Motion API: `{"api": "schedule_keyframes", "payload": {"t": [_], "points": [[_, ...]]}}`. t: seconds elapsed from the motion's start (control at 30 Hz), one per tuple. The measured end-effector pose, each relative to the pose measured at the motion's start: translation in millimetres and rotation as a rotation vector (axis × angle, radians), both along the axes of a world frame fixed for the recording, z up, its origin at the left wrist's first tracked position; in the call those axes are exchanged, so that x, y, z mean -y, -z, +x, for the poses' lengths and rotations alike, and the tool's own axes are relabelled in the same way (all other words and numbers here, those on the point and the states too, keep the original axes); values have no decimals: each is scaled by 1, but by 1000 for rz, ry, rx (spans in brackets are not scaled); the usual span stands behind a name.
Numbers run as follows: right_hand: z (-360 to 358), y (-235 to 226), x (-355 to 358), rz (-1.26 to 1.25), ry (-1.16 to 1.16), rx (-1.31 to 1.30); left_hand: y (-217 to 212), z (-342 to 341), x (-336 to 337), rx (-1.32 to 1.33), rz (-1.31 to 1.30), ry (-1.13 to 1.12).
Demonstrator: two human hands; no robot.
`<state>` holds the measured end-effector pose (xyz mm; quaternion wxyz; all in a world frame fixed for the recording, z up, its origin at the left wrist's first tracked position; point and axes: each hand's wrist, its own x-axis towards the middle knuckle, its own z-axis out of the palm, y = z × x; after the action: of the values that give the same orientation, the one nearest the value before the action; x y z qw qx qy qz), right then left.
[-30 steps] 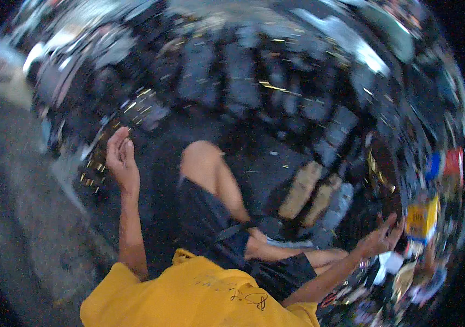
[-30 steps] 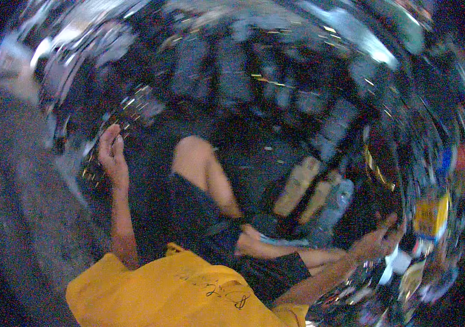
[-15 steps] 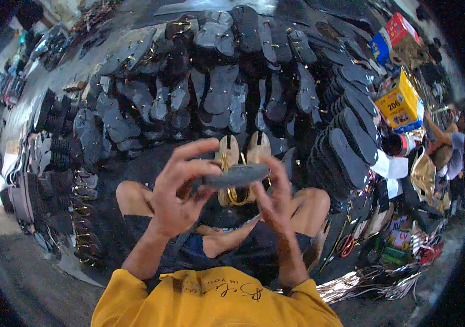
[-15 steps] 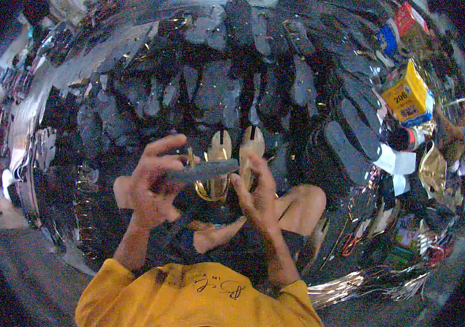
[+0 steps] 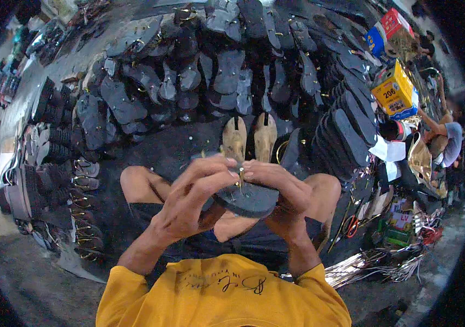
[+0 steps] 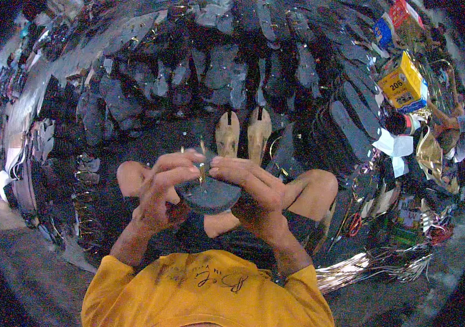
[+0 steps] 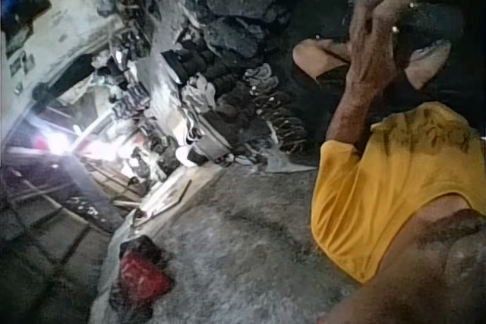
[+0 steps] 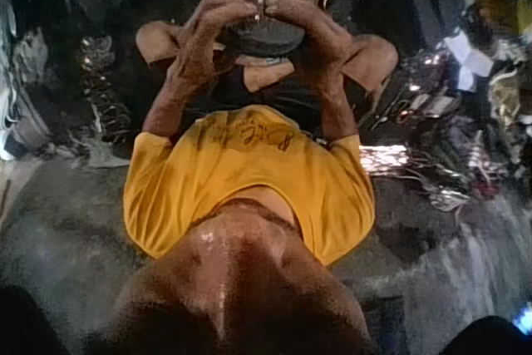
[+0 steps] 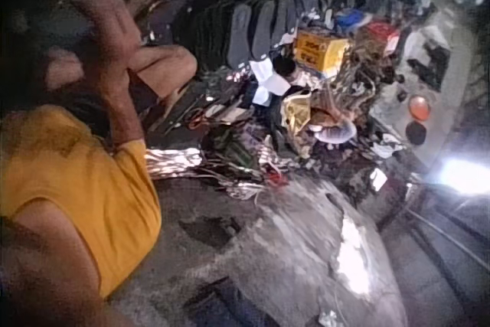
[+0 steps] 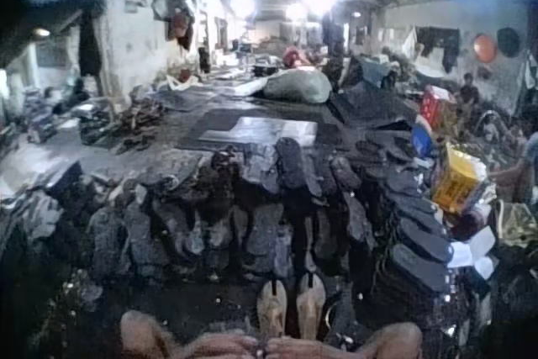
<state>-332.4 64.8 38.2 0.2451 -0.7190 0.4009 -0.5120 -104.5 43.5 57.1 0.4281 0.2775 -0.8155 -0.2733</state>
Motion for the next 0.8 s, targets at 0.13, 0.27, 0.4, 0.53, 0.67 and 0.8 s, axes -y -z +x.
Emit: {"api": "schedule_keyframes", "payload": {"t": [0.13, 0.27, 0.4, 0.53, 0.67, 0.8], "points": [[13, -10, -13, 421, 39, 253, 16, -1, -4, -33, 171, 51], [-11, 11, 5, 127, -176, -228, 33, 8, -17, -25, 182, 32], [1, 76, -21, 397, -52, 195, 51, 9, -9, 74, 210, -31], [4, 157, 7, 679, 576, 78, 32, 19, 52, -355, 886, -362], [-6, 236, 40, 559, 719, -568, 93, 22, 112, -1118, 1194, 25], [5, 199, 33, 590, 528, -329, 109, 31, 126, -1384, 1149, -82]]}}
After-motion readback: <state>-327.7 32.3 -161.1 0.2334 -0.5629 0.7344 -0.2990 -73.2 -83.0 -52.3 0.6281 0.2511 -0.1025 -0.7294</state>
